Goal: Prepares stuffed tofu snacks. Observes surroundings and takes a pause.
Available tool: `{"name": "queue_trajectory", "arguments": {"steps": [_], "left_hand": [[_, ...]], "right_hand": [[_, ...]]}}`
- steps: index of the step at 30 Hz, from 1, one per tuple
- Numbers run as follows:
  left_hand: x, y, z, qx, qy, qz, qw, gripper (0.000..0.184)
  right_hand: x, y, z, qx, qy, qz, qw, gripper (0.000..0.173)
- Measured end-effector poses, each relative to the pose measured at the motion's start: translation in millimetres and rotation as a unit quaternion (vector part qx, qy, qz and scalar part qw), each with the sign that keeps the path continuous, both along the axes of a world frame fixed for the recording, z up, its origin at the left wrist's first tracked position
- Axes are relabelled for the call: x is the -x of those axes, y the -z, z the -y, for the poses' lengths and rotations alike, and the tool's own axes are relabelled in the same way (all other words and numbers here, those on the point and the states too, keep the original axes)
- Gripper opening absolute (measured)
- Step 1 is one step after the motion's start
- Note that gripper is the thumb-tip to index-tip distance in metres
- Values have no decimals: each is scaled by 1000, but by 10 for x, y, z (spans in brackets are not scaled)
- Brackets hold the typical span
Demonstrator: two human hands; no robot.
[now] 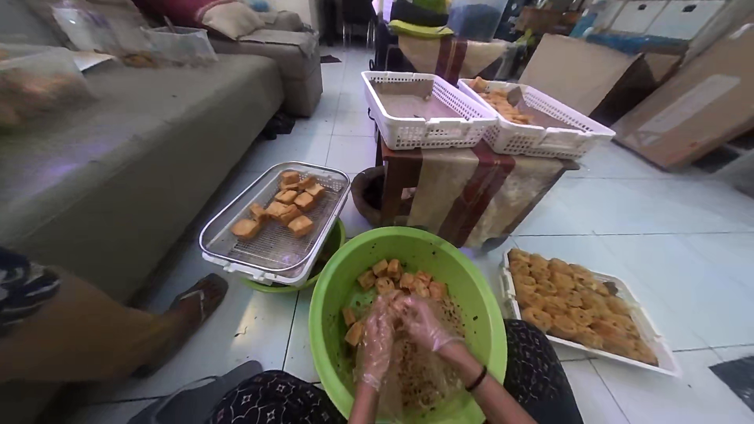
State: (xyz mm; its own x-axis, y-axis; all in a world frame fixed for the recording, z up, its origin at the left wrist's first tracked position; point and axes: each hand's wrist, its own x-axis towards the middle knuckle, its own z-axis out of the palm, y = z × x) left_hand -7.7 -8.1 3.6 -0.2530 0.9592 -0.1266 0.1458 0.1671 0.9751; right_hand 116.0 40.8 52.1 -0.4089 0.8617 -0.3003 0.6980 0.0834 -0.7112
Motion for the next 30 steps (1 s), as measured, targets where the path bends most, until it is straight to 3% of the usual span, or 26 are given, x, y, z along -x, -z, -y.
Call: {"name": "queue_trajectory", "arguments": {"steps": [4, 7, 9, 10, 11, 13, 15, 16, 18, 20, 23, 27, 30], "left_hand": [[-34, 96, 2, -49, 44, -70, 995, 44], [-61, 33, -48, -103, -71, -123, 985, 38], [-4, -7, -68, -93, -153, -88, 980, 33], [41, -14, -81, -72, -185, -62, 978, 34], [89, -22, -97, -40, -205, -31, 977, 37], [187, 27, -101, 28, -184, 39, 982, 45], [207, 110, -91, 44, -144, 110, 982, 42], [196, 93, -90, 55, -135, 137, 980, 39], [158, 39, -108, 79, -142, 173, 972, 34], [136, 4, -143, 88, -170, 183, 964, 32], [156, 18, -151, 90, -190, 180, 961, 42], [120, 23, -130, 120, -182, 197, 956, 64], [100, -24, -102, 101, -210, 217, 948, 65]], "right_hand": [[25, 37, 3, 77, 70, -79, 991, 31], [36, 58, -20, 172, 166, -231, 943, 28], [54, 203, -77, 231, 181, -343, 892, 27], [59, 321, -121, 230, 159, -346, 896, 29], [61, 456, -160, 200, 115, -303, 925, 31], [3, 751, -179, 102, -43, -112, 988, 29], [-65, 903, -84, 59, -203, 110, 971, 39], [-105, 933, -7, 54, -245, 165, 954, 44], [-228, 925, 47, 55, -262, 192, 944, 39], [-354, 759, -58, 82, -220, 160, 959, 34], [-537, 600, -133, 90, -180, 112, 973, 30], [-615, 578, 224, 85, -244, 233, 937, 39], [-575, 421, 152, 73, -197, 176, 962, 33]]}}
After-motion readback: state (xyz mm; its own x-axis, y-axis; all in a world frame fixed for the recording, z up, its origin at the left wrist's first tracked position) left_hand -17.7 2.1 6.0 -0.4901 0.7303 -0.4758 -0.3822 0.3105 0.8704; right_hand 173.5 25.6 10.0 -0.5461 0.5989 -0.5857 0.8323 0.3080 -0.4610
